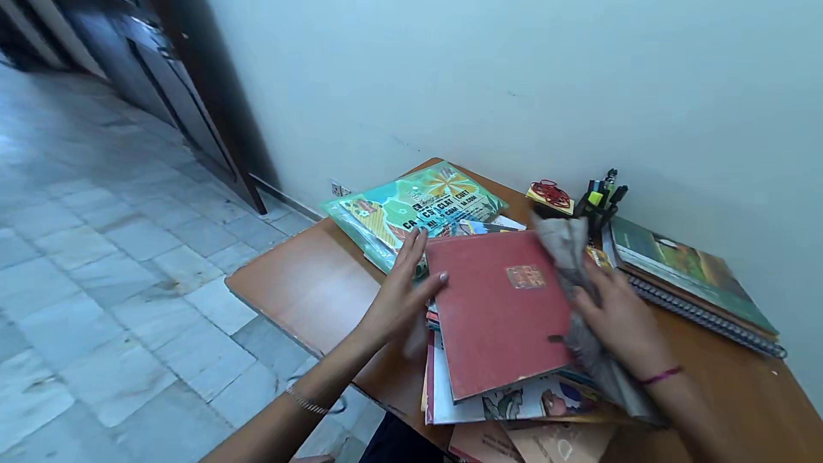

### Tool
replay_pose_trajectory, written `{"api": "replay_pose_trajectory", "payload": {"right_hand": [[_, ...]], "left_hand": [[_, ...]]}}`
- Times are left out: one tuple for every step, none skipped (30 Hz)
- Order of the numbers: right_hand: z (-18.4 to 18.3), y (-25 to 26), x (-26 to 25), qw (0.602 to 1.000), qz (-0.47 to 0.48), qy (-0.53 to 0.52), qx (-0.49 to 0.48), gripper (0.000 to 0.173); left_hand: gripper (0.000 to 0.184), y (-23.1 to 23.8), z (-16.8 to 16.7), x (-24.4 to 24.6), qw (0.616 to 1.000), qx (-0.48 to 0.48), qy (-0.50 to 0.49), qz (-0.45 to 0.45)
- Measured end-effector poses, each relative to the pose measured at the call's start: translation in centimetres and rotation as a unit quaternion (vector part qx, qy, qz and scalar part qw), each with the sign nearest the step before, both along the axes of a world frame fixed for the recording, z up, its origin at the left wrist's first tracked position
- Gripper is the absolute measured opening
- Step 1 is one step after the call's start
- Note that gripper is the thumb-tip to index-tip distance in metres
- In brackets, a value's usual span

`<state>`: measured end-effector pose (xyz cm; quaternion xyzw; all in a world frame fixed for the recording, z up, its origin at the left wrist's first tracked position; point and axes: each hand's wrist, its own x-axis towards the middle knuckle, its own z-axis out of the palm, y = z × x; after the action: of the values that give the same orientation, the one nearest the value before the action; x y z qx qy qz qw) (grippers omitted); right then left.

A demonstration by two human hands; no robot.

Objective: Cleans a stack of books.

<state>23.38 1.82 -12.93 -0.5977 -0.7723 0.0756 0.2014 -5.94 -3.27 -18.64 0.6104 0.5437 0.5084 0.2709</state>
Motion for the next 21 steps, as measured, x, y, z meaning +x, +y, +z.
{"api": "replay_pose_trajectory", "payload": {"right_hand": [[0.0, 0.5, 1.7, 1.0, -0.029, -0.003, 0.0, 0.047], [0.0, 0.9, 3.0, 0.998, -0.056, -0.007, -0.002, 0.045], [0.1, 1.3, 4.0, 0.997, -0.08, -0.014, -0.012, 0.044], [0.2, 1.7, 4.4, 0.995, -0.097, -0.021, -0.021, 0.044], [0.3, 2.0, 4.4, 0.994, -0.103, -0.028, -0.022, 0.043], [0.3, 2.1, 3.9, 0.994, -0.103, -0.036, -0.017, 0.043], [0.5, 2.2, 3.1, 0.994, -0.098, -0.044, -0.013, 0.043], [0.7, 2.1, 2.0, 0.995, -0.089, -0.046, -0.014, 0.043], [1.0, 2.0, 0.7, 0.996, -0.075, -0.043, -0.019, 0.044], [1.2, 1.8, -0.8, 0.997, -0.056, -0.038, -0.029, 0.044], [1.5, 1.6, -2.4, 0.998, -0.034, -0.035, -0.042, 0.045], [1.8, 1.3, -4.2, 0.998, -0.012, -0.034, -0.056, 0.047], [1.9, 0.6, -6.0, 0.998, 0.013, -0.028, -0.063, 0.047], [2.0, -0.2, -7.9, 0.997, 0.043, -0.024, -0.062, 0.047], [2.0, -1.1, -9.6, 0.995, 0.077, -0.023, -0.062, 0.047], [2.0, -1.9, -11.1, 0.991, 0.116, -0.021, -0.065, 0.048], [2.1, -2.4, -12.3, 0.985, 0.154, -0.023, -0.071, 0.048], [2.1, -2.7, -13.1, 0.979, 0.185, -0.026, -0.075, 0.048], [2.2, -2.7, -13.6, 0.974, 0.207, -0.036, -0.079, 0.048], [2.2, -2.3, -13.6, 0.972, 0.217, -0.039, -0.082, 0.048], [2.1, -1.7, -13.3, 0.972, 0.217, -0.035, -0.085, 0.048]], "left_hand": [[0.065, -0.6, -0.9, -0.7, 0.995, 0.068, 0.073, -0.007], [0.057, -1.4, -1.6, -1.4, 0.984, 0.125, 0.125, -0.028], [0.052, -2.2, -2.0, -1.8, 0.968, 0.17, 0.171, -0.067], [0.049, -3.0, -2.0, -1.8, 0.948, 0.204, 0.216, -0.11], [0.047, -3.6, -1.9, -1.6, 0.929, 0.229, 0.252, -0.145], [0.043, -4.0, -1.7, -1.2, 0.911, 0.254, 0.279, -0.165], [0.04, -4.2, -1.5, -1.0, 0.897, 0.276, 0.295, -0.176], [0.039, -4.2, -1.3, -0.8, 0.887, 0.294, 0.305, -0.186], [0.041, -4.1, -1.2, -0.8, 0.877, 0.307, 0.313, -0.197], [0.044, -4.1, -1.1, -0.6, 0.868, 0.316, 0.323, -0.203], [0.047, -4.1, -1.1, -0.3, 0.862, 0.323, 0.334, -0.204], [0.048, -4.2, -1.3, 0.0, 0.857, 0.326, 0.346, -0.198], [0.046, -4.4, -1.5, 0.4, 0.855, 0.33, 0.355, -0.186], [0.041, -4.6, -1.8, 0.8, 0.856, 0.336, 0.354, -0.17], [0.035, -4.8, -2.1, 1.1, 0.859, 0.342, 0.349, -0.154], [0.03, -5.0, -2.3, 1.4, 0.861, 0.347, 0.344, -0.143], [0.028, -5.1, -2.6, 1.5, 0.863, 0.353, 0.336, -0.135], [0.027, -5.1, -2.7, 1.5, 0.864, 0.358, 0.33, -0.13], [0.026, -5.2, -2.8, 1.5, 0.863, 0.358, 0.332, -0.128], [0.026, -5.2, -2.7, 1.5, 0.863, 0.355, 0.335, -0.129], [0.027, -5.2, -2.6, 1.5, 0.864, 0.349, 0.34, -0.13]]}}
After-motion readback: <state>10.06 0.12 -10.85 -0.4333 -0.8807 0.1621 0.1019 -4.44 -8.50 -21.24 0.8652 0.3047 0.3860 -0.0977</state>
